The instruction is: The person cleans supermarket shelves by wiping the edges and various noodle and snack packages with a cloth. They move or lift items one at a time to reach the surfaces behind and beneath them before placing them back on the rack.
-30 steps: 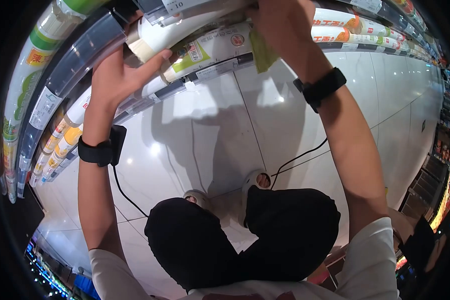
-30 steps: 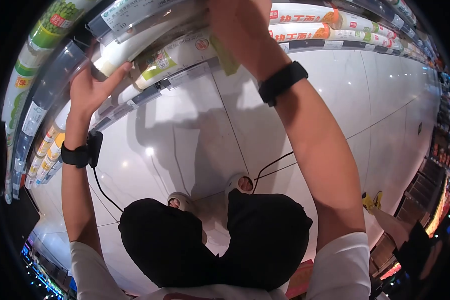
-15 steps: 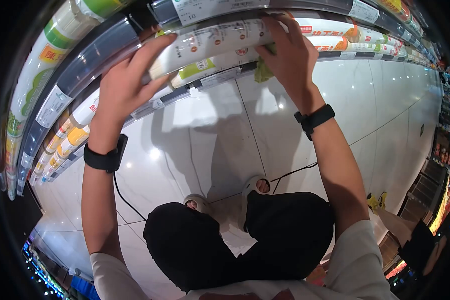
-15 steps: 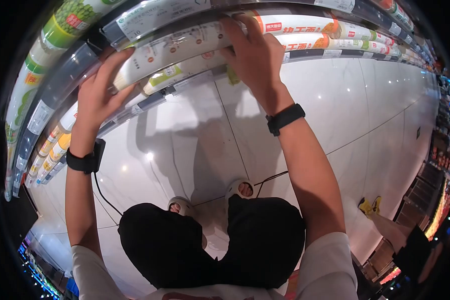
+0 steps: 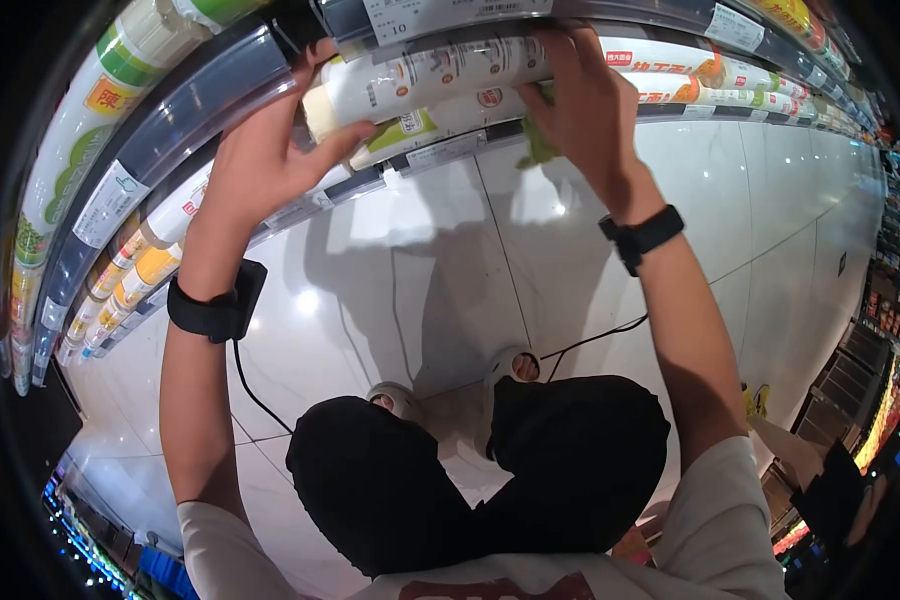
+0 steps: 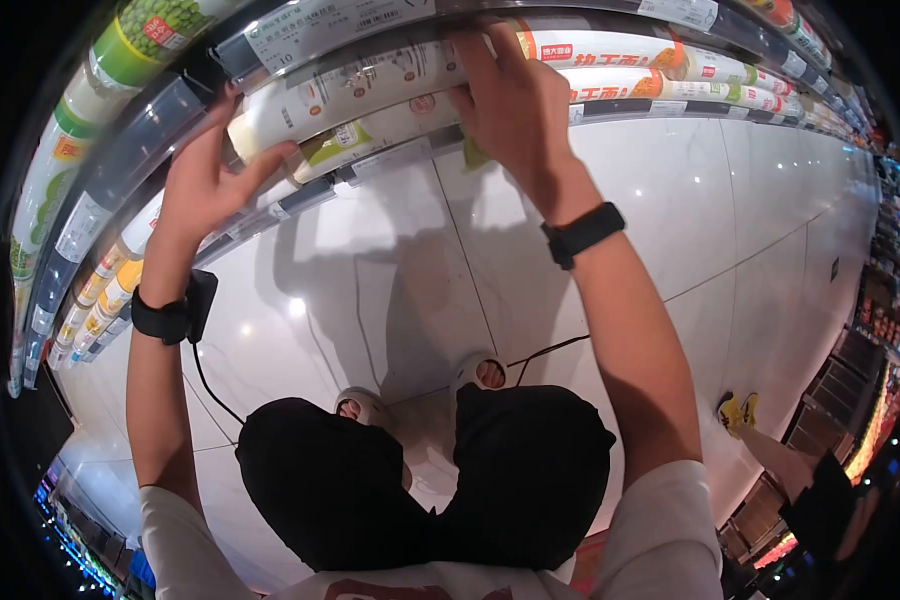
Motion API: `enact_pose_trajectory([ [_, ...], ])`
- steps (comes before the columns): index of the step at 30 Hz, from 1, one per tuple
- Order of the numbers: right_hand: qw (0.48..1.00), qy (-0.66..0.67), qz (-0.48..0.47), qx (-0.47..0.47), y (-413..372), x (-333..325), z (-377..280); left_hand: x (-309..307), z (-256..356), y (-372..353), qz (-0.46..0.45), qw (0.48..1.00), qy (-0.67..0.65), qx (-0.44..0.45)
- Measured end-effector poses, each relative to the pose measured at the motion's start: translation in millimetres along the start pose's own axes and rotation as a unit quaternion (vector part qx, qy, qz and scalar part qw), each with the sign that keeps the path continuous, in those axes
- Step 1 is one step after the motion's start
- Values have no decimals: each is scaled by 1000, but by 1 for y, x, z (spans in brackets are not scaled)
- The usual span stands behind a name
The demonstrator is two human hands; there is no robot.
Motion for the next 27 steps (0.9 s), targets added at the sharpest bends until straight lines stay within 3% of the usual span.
enact_pose_trajectory([
  [1,1000,1,1,-1,12,-10,-3,2,3,1,-23,1000,-12,-4],
  [3,991,0,-126,-48,28,-13,-14,9,2,2,-49,998,-27,-7],
  [4,991,0,-129,-45,32,-17,-13,8,10,1,-26,997,24,72],
  [5,986,104,-126,-27,38,-17,-10,8,21,-3,0,986,76,151],
  [6,971,207,-120,-9,43,-12,-6,11,20,-4,0,985,76,152],
  [7,980,40,-176,-87,48,9,-11,14,17,-5,2,988,72,135],
  [8,980,39,-175,-87,46,11,-7,14,14,-6,6,991,70,117],
  [10,966,-99,-201,-126,52,11,-12,9,18,-6,5,995,45,85],
  [11,967,-98,-200,-127,54,11,-16,7,16,-6,2,999,18,51],
  [14,966,-129,-205,-85,51,11,-18,11,6,-9,10,998,31,63],
  [19,982,76,-98,-144,54,3,-44,15,-1,-7,7,996,53,73],
  [20,982,76,-98,-144,55,0,-43,18,-3,-6,-3,996,67,62],
  [22,941,-56,-311,-121,55,18,-41,22,-6,-7,-4,996,69,62],
  [27,961,-100,-226,-127,49,29,-37,8,-1,-10,13,991,101,81],
])
Point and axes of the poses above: each hand's wrist, its own y-axis towards the middle knuckle, its own x-axis out of the palm, z = x × y, the point moved 9 cm from there along y, towards the middle knuckle, and after that the axes turned 7 degrees about -x, right-handed, at the moved point
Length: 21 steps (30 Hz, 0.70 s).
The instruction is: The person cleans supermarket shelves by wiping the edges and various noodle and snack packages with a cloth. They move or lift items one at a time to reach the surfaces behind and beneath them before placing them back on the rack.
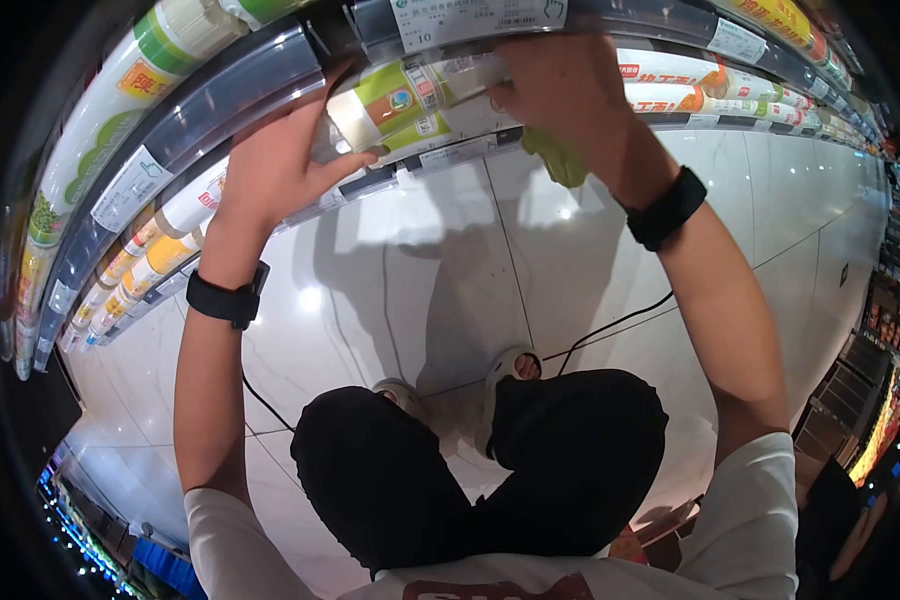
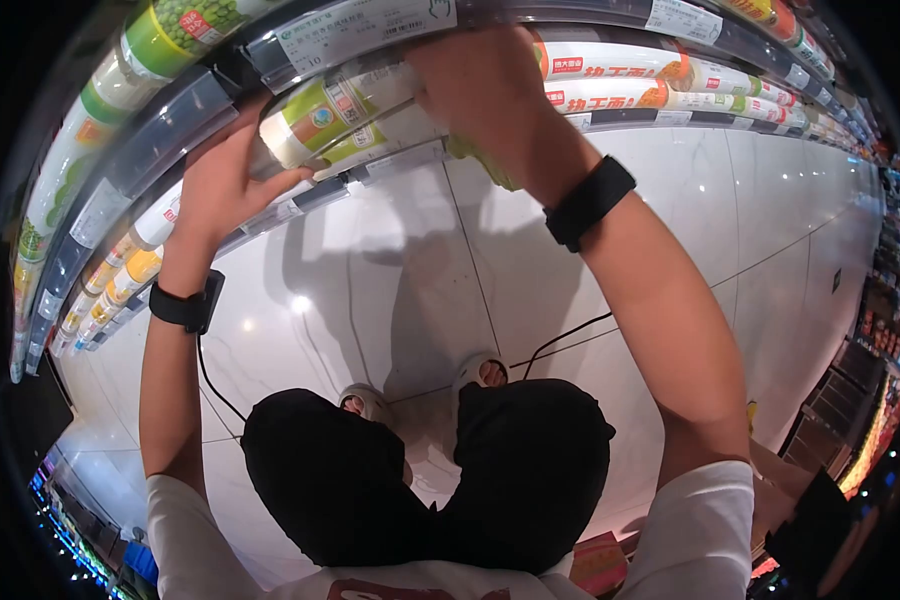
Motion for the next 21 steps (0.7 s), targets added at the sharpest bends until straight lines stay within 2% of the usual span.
enact_pose_trajectory([
  [2,1000,11,24,11,-4,-1,-8,11,-15,-3,-69,997,13,-41],
  [3,998,24,47,24,-5,-2,-10,9,-15,-3,-69,997,17,-42],
  [5,996,38,74,35,-5,1,-12,11,-23,0,-88,989,-4,-115],
  [6,996,38,57,65,-6,3,-10,6,-21,2,-46,996,29,-68],
  [9,993,51,43,97,-7,13,-2,3,-26,2,-10,997,11,-72],
  [11,992,66,38,102,-13,18,-3,5,-23,0,-41,994,10,-96],
  [13,986,113,97,78,-17,8,-4,16,-20,2,-131,982,37,-131],
  [15,986,117,96,64,-21,4,-1,23,-27,0,-120,984,17,-131],
  [17,985,133,87,71,-25,11,1,13,-17,0,-12,996,78,-30],
  [19,983,132,78,102,-29,17,0,15,-15,0,-23,998,48,-30],
  [21,977,137,125,109,-35,11,-4,18,-22,-1,-46,995,57,-68],
])
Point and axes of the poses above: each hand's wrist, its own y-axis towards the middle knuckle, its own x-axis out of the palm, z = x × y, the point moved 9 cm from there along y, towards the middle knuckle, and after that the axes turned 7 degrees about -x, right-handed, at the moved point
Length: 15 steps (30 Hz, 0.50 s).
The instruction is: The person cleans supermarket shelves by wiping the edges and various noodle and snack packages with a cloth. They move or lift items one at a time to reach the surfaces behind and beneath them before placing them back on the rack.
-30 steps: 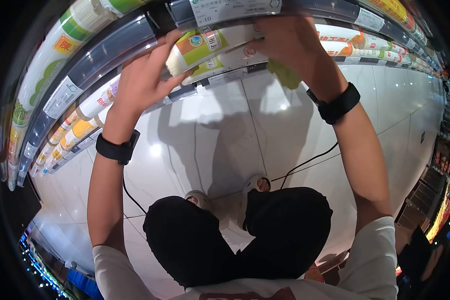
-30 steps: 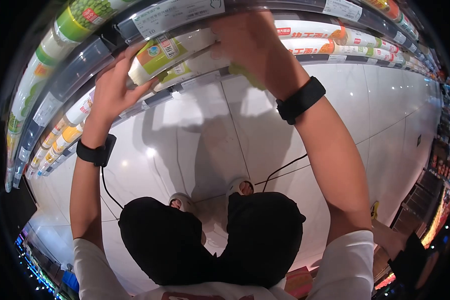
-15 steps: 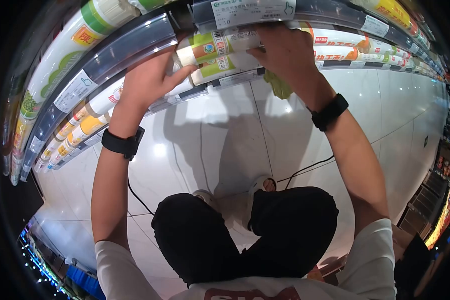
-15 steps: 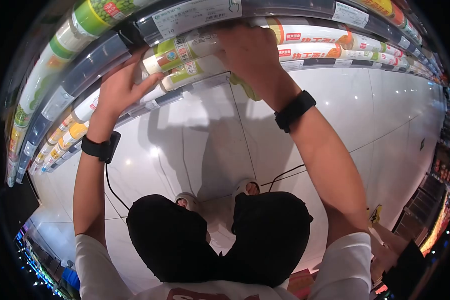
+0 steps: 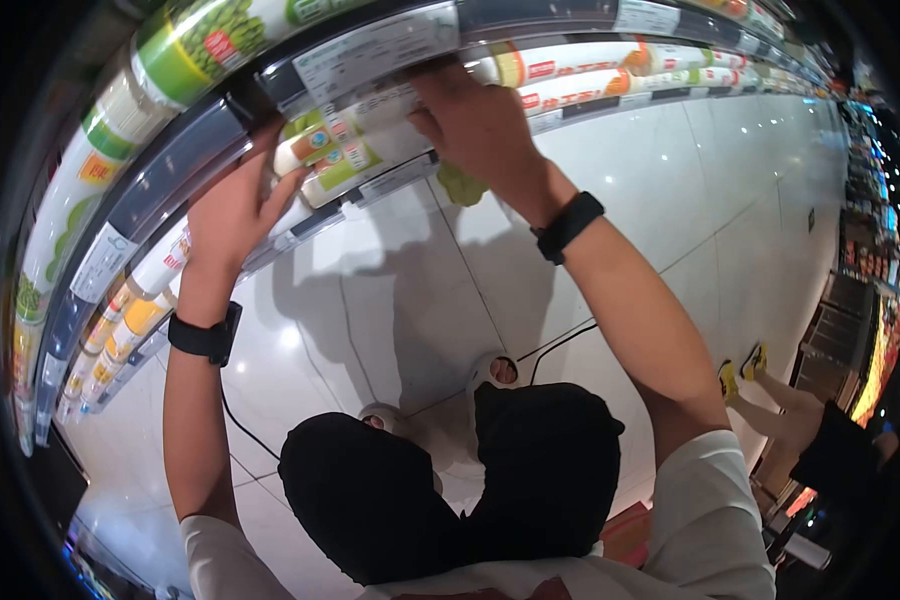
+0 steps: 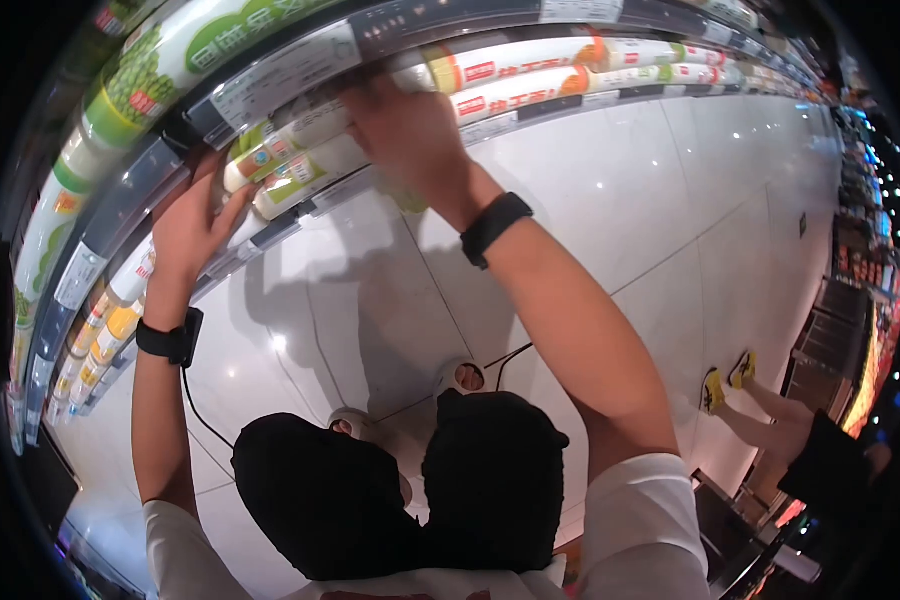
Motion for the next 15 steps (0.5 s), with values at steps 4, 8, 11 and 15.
enact_pose_trajectory([
  [4,998,-50,10,26,-19,-28,15,-3,4,2,-9,1000,-3,29],
  [8,988,-48,-10,149,-74,-74,81,-8,10,3,9,999,-18,42],
  [11,972,-101,-43,207,-106,-111,133,-18,54,10,-1,997,-63,52],
  [15,966,-116,-42,227,-120,-134,182,-9,146,42,11,986,-77,149],
])
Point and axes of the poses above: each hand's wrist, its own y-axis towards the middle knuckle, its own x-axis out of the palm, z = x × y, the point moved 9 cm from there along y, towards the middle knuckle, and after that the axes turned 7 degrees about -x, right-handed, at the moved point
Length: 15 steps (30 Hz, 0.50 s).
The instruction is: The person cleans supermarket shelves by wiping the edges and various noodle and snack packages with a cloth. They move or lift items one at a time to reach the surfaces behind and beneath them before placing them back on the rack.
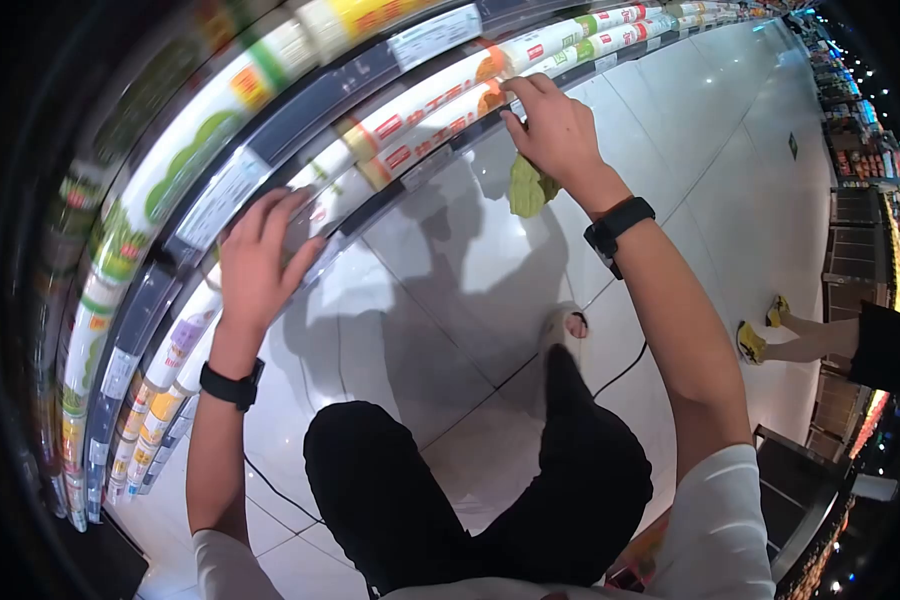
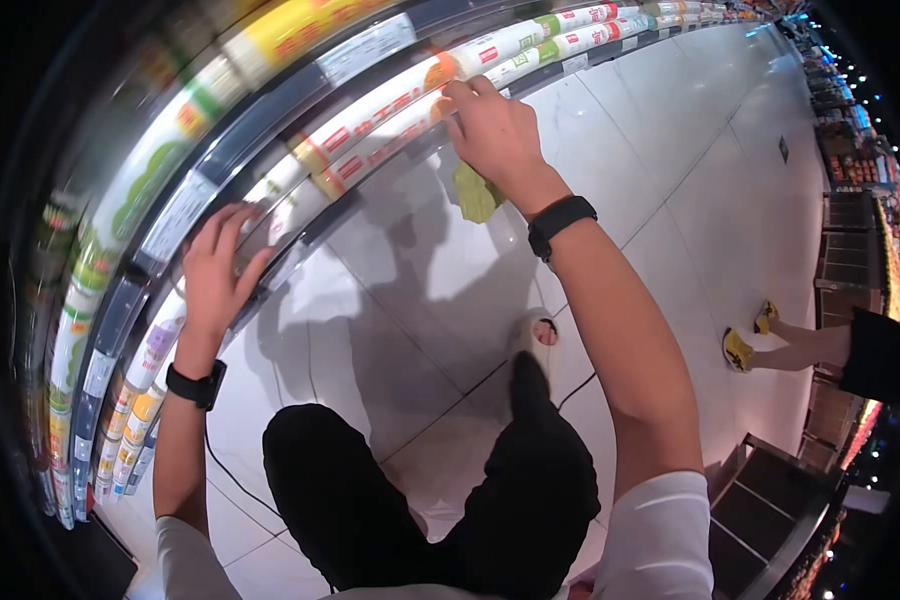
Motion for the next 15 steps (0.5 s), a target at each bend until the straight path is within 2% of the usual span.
enact_pose_trajectory([
  [3,998,5,22,-64,25,7,19,33,40,57,24,1000,12,-4],
  [5,971,82,127,-187,43,6,10,49,48,84,33,998,43,-32],
  [7,976,74,65,-196,59,26,8,76,35,99,-45,988,67,-135],
  [9,978,5,-37,-204,70,49,9,90,30,109,-60,986,46,-145],
  [11,973,20,-38,-228,75,48,9,98,20,106,-70,978,68,-185],
  [12,967,-8,-54,-250,76,51,6,97,19,105,-116,964,55,-232],
  [13,960,-41,-62,-272,82,51,3,92,23,108,-114,963,56,-239],
  [15,960,0,-67,-273,97,45,3,93,24,110,-160,951,19,-266],
])
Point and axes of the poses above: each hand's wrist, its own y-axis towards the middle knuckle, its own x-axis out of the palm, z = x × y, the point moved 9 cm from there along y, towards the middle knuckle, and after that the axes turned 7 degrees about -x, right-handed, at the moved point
